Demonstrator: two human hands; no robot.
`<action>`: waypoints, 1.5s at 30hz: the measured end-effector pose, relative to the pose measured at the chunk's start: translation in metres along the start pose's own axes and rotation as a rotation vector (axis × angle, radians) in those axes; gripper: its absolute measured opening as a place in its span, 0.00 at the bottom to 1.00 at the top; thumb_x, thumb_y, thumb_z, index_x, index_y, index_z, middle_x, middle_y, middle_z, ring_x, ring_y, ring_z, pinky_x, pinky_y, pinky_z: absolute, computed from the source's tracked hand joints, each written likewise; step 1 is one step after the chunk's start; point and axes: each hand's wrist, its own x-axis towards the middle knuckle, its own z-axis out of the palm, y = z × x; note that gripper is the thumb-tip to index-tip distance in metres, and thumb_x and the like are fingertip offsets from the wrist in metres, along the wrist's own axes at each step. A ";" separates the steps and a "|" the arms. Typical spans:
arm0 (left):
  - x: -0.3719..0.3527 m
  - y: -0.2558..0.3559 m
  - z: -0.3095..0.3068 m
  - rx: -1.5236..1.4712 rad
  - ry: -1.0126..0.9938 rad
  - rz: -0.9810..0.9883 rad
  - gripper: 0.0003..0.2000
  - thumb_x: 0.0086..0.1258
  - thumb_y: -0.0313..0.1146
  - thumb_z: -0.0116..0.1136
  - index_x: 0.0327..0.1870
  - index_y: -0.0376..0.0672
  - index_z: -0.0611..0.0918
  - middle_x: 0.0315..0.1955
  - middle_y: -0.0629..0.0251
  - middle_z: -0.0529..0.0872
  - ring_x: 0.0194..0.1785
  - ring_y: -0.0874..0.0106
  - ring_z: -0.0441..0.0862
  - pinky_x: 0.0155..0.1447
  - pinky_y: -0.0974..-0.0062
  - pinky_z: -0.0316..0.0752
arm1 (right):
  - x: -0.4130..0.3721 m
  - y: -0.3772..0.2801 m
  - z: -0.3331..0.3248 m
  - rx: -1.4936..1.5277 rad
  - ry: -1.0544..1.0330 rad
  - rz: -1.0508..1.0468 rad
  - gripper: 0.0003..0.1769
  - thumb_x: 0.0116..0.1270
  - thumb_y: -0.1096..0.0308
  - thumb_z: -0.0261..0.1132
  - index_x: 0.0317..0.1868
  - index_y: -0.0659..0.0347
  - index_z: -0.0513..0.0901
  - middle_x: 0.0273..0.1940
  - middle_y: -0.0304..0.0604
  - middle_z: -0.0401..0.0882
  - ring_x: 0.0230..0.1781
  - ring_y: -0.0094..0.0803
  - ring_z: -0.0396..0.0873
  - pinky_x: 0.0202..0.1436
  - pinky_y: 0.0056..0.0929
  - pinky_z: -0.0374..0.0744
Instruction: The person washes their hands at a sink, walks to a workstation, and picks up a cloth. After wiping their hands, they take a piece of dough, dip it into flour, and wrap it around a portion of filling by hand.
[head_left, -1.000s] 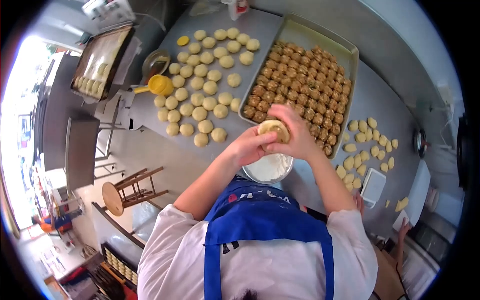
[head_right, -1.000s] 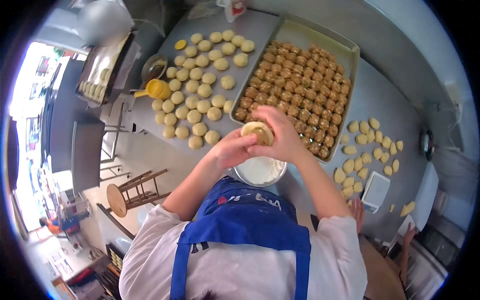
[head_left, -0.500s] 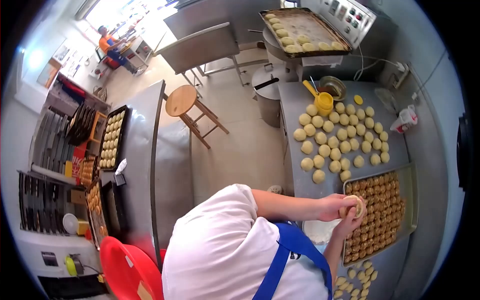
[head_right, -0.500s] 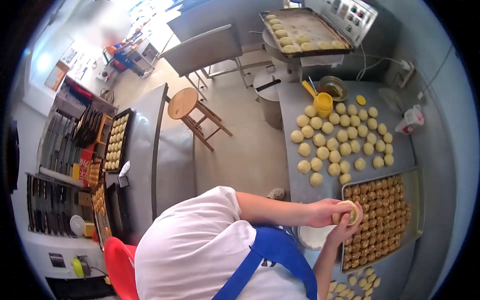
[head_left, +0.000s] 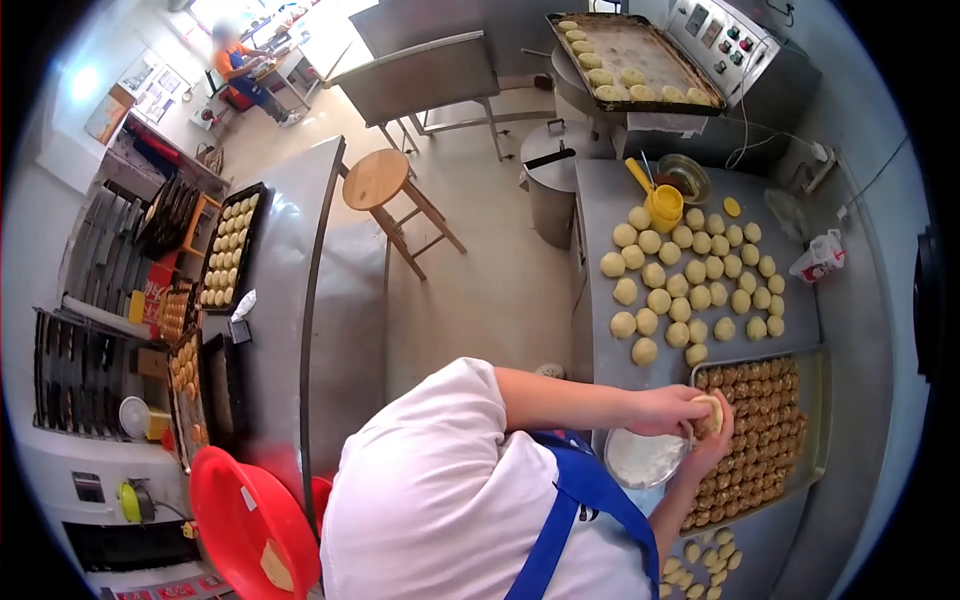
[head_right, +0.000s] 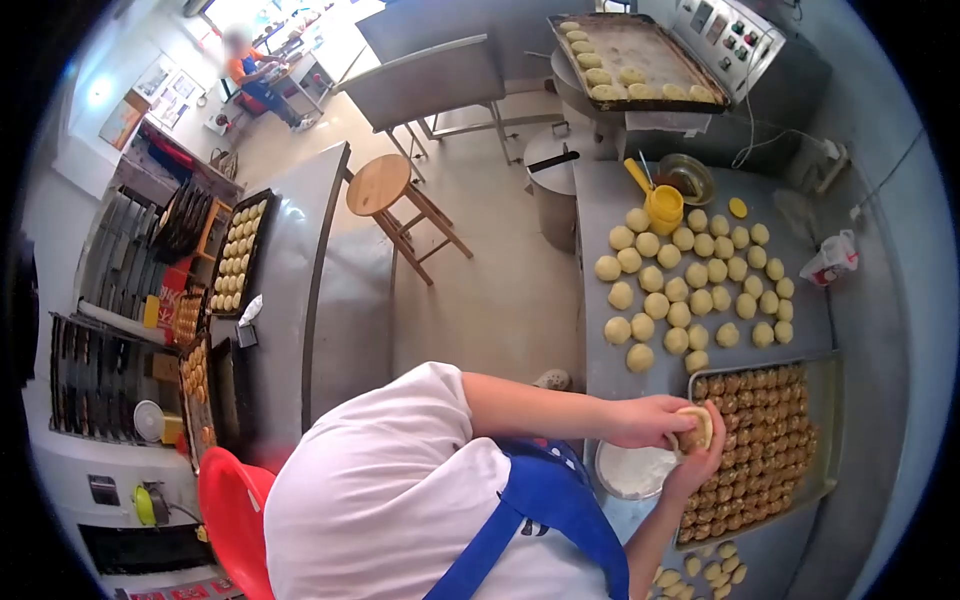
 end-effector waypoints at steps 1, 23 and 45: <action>-0.003 -0.003 0.003 0.105 0.039 -0.079 0.18 0.79 0.38 0.49 0.64 0.41 0.69 0.55 0.67 0.75 0.58 0.76 0.74 0.62 0.70 0.73 | 0.002 -0.003 -0.006 -0.254 -0.128 -0.095 0.29 0.68 0.54 0.52 0.57 0.72 0.74 0.68 0.55 0.68 0.68 0.48 0.68 0.68 0.41 0.71; -0.009 -0.025 0.004 0.608 0.145 0.136 0.20 0.80 0.41 0.43 0.65 0.39 0.66 0.54 0.61 0.76 0.60 0.72 0.72 0.65 0.72 0.67 | -0.011 0.017 0.002 -0.327 -0.001 0.020 0.28 0.76 0.55 0.45 0.57 0.72 0.77 0.62 0.55 0.75 0.64 0.45 0.73 0.67 0.40 0.72; 0.008 -0.006 0.006 0.452 0.064 0.081 0.24 0.79 0.35 0.44 0.73 0.40 0.59 0.58 0.59 0.74 0.61 0.72 0.72 0.66 0.73 0.69 | -0.002 -0.037 0.023 -0.407 0.104 -0.100 0.25 0.77 0.57 0.43 0.57 0.67 0.78 0.58 0.50 0.78 0.60 0.41 0.75 0.67 0.37 0.71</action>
